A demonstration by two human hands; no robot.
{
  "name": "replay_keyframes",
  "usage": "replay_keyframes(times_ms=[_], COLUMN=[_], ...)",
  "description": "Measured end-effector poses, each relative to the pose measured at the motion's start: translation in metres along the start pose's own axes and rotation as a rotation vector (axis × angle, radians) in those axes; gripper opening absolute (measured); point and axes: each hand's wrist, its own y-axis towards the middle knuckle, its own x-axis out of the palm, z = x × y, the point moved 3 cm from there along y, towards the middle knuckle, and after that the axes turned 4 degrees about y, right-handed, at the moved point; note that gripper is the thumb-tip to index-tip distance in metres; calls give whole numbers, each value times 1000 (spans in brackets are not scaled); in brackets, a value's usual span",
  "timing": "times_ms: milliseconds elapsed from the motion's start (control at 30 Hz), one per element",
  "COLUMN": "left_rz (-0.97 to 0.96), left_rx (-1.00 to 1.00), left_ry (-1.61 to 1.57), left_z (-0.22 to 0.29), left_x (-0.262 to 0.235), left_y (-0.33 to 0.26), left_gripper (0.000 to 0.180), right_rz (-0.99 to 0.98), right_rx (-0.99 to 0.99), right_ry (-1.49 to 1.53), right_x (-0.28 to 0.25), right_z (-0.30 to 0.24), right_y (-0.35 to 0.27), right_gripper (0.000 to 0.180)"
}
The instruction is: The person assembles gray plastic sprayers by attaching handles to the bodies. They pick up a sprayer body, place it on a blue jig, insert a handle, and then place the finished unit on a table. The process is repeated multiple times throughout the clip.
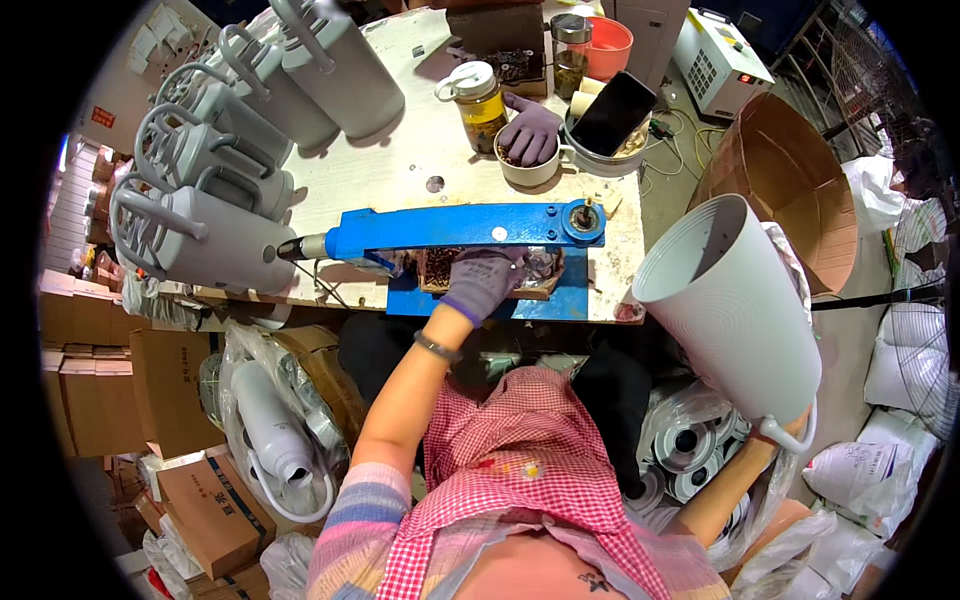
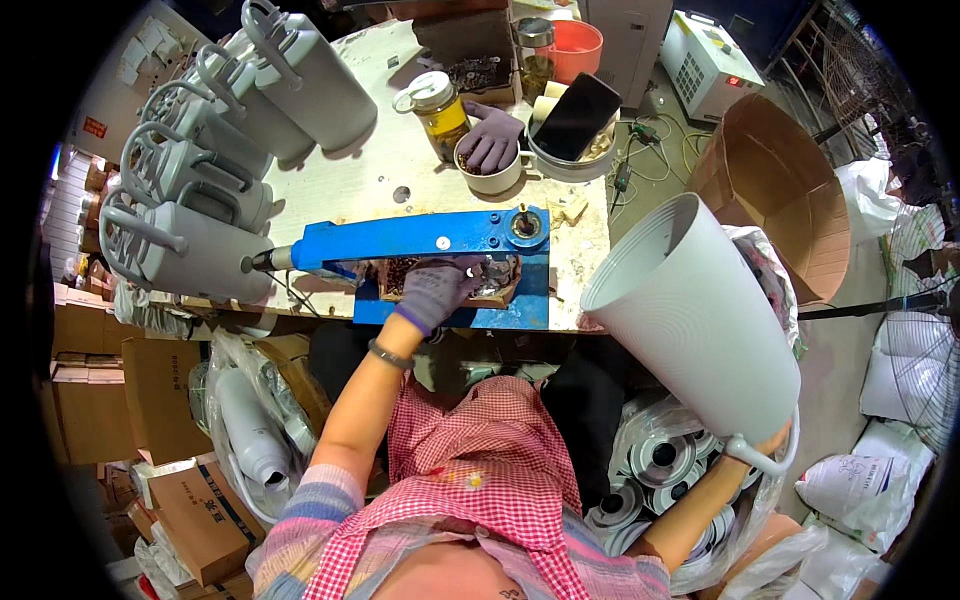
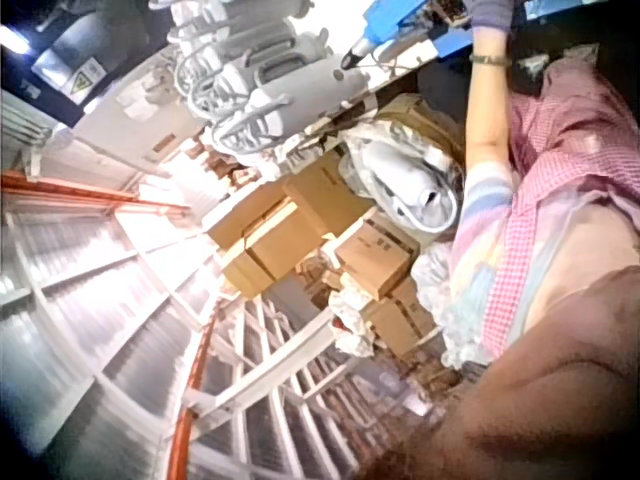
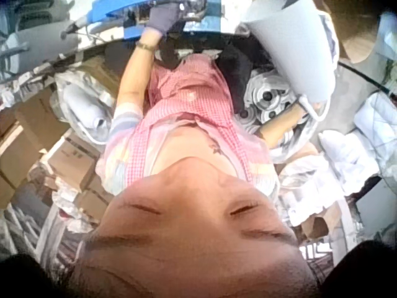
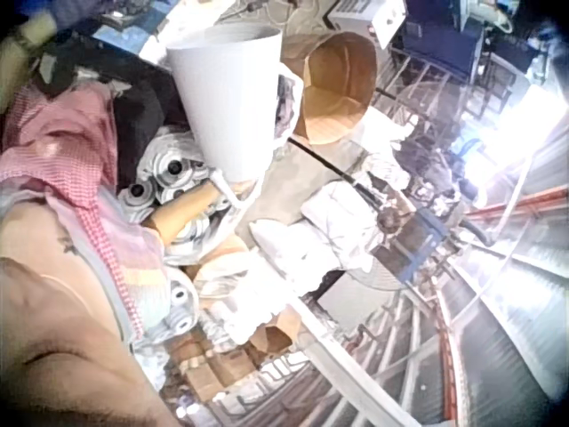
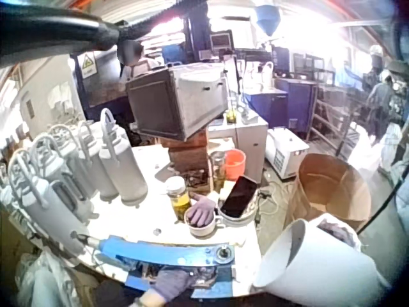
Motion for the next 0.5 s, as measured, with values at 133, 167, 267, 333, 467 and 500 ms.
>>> replay_keyframes(times_ms=[133, 167, 267, 333, 467, 500], left_rz=[88, 156, 279, 407, 568, 557], left_rx=[-12, 14, 88, 162, 241, 218], left_ry=[-234, -213, -328, -482, -753, -801], left_z=[-14, -16, -12, 1, 29, 33], left_x=[28, 22, -10, -40, -105, -117], left_y=[9, 4, -18, -35, -44, -43], left_gripper=[25, 24, 20, 18, 16, 15], right_rz=[64, 78, 108, 130, 168, 201], right_rx=[14, 18, 40, 56, 132, 202], right_ry=[-1, 10, 51, 101, 210, 446], right_x=[5, 7, 10, 12, 18, 21], right_z=[-3, -5, -15, -23, -46, -51], right_y=[-5, -5, -6, -6, -5, -5], right_gripper=[39, 39, 39, 39, 40, 40])
